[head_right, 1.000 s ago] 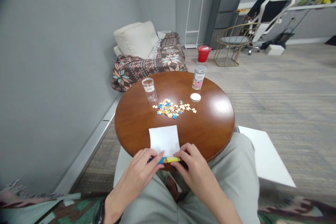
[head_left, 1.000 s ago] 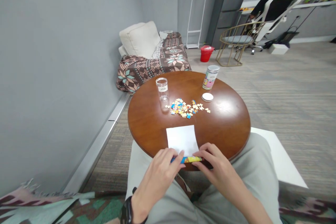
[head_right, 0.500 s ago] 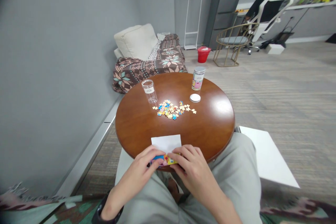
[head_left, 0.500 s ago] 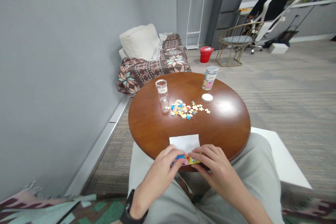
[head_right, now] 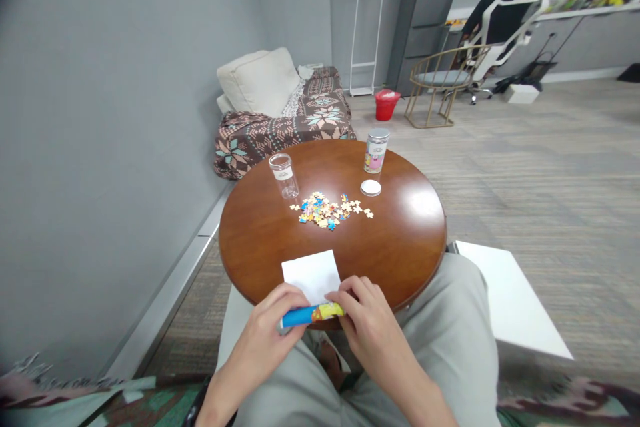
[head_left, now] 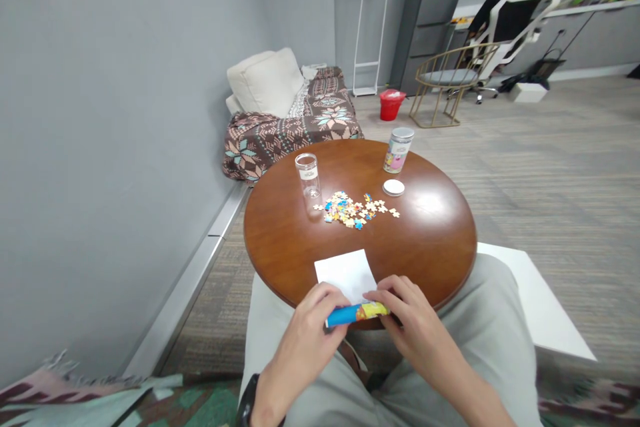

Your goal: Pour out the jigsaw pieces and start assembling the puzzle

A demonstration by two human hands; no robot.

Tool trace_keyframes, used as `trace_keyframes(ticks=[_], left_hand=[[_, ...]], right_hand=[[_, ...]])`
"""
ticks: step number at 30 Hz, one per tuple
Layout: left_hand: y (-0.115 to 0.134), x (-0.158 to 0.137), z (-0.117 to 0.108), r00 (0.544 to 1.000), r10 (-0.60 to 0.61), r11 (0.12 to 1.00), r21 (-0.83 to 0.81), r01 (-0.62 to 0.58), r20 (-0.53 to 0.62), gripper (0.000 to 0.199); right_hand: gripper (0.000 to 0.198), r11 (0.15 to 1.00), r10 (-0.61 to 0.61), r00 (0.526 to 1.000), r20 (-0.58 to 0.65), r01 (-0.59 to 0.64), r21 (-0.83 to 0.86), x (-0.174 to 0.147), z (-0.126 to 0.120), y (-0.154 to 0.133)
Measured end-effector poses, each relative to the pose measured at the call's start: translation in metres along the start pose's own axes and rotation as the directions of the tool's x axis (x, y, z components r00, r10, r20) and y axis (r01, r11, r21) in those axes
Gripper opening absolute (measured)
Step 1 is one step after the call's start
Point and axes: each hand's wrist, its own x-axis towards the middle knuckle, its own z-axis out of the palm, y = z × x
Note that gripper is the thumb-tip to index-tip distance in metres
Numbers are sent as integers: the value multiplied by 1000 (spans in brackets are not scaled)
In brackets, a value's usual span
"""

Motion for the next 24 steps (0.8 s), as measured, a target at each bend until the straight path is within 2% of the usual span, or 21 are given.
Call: trace_keyframes(ticks=[5, 9, 13, 20, 24], left_hand=[[-1, -1, 1, 997, 70, 987, 149, -66, -23, 31], [2, -1, -1, 993, 119, 976, 187, -114, -17, 29], [3, -2, -1, 992, 124, 977, 171, -127, 26, 15], [1, -1, -3, 998, 46, 998, 34, -47, 45, 13], [3, 4, -3, 997, -29, 999, 31, 27, 66, 22]], right_hand=[[42, 1000, -14, 1000, -6, 14, 14, 0, -6, -8], [40, 999, -50, 998, 28, 50, -4, -2, -8, -11], [34, 999, -47, 997, 56, 46, 23, -4, -9, -11], [17, 985, 27, 996, 84, -41, 167, -2, -13, -18], [19, 982, 82, 996, 41, -88, 170, 0, -8, -18]])
